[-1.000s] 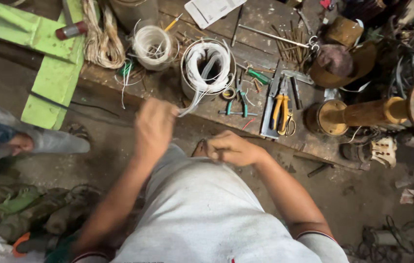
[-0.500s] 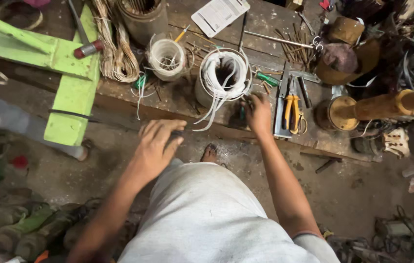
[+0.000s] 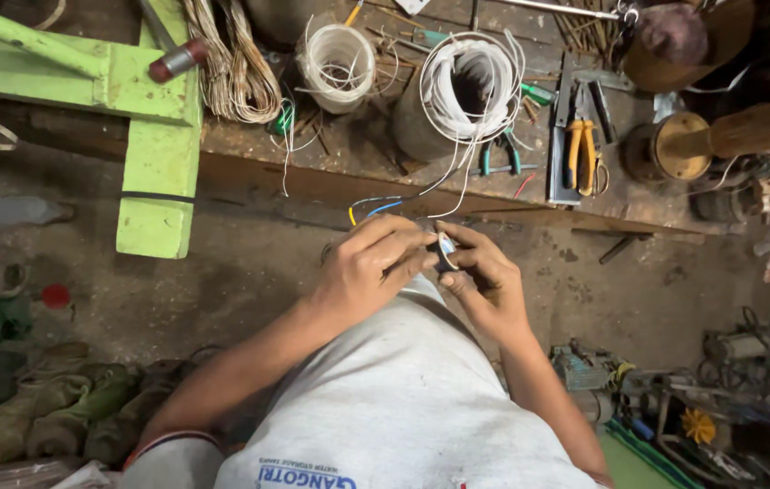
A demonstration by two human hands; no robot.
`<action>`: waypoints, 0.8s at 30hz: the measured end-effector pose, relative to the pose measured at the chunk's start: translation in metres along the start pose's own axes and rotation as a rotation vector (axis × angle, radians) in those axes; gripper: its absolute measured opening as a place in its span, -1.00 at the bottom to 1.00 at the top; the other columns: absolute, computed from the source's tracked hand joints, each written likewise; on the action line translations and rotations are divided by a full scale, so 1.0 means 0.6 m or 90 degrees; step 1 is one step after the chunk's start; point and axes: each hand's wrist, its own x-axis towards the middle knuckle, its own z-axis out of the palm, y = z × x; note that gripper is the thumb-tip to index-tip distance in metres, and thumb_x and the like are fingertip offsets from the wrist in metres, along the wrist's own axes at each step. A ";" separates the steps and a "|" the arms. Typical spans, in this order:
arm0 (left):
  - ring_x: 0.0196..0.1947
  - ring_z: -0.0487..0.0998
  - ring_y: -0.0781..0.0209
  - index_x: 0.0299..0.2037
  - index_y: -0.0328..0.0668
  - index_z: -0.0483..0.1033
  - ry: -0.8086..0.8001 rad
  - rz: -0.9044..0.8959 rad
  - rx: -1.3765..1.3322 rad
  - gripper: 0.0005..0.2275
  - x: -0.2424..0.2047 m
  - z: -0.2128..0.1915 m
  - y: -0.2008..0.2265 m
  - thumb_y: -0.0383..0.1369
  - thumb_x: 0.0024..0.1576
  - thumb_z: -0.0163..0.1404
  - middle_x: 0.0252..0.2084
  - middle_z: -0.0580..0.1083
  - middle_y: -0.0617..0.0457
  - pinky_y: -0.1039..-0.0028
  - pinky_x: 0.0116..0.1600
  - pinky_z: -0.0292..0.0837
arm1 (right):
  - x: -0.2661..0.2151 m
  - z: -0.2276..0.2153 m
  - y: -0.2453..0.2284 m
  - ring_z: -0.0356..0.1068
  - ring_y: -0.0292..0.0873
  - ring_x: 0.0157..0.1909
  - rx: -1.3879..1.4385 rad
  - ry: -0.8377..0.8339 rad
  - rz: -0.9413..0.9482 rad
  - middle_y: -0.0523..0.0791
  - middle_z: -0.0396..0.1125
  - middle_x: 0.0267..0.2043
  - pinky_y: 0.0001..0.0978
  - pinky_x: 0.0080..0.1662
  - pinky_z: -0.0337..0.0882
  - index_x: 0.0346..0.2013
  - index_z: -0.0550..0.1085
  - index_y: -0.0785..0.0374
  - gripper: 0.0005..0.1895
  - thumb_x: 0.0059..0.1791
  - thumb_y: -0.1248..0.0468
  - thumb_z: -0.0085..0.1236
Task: The person strips the insulation from several colored wires using pliers and then wraps the exposed ends with black electrical tape. They handle the wires one by one, twisting them together and securing the connections with tape.
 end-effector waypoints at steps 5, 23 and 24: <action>-0.14 0.54 -0.03 -0.14 -0.33 0.52 -0.021 0.223 0.193 -0.87 -0.004 -0.011 -0.023 -0.43 0.24 0.17 -0.13 0.49 -0.08 0.26 -0.02 0.52 | -0.009 0.021 -0.037 0.46 -0.10 0.16 -0.115 0.017 -0.003 0.08 0.39 0.27 -0.33 0.05 0.47 -0.21 0.48 0.36 -0.83 0.00 0.31 0.26; -0.05 0.63 -0.03 0.01 -0.11 0.54 0.009 0.065 0.202 -0.82 -0.008 -0.024 -0.135 -0.40 0.22 0.06 0.11 0.50 0.05 0.25 0.07 0.54 | 0.066 -0.030 -0.036 0.44 -0.11 -0.03 0.572 0.035 0.046 0.21 0.33 0.34 -0.19 0.11 0.46 0.15 0.43 0.36 -0.58 0.12 0.17 0.28; -0.10 0.62 -0.06 -0.02 -0.12 0.55 -0.041 0.036 0.196 -0.84 -0.004 -0.023 -0.128 -0.36 0.22 0.08 0.04 0.50 0.03 0.22 0.02 0.53 | 0.074 -0.038 -0.055 0.45 -0.10 0.02 0.566 0.030 0.030 0.20 0.32 0.34 -0.22 0.13 0.46 0.19 0.41 0.38 -0.55 0.11 0.17 0.26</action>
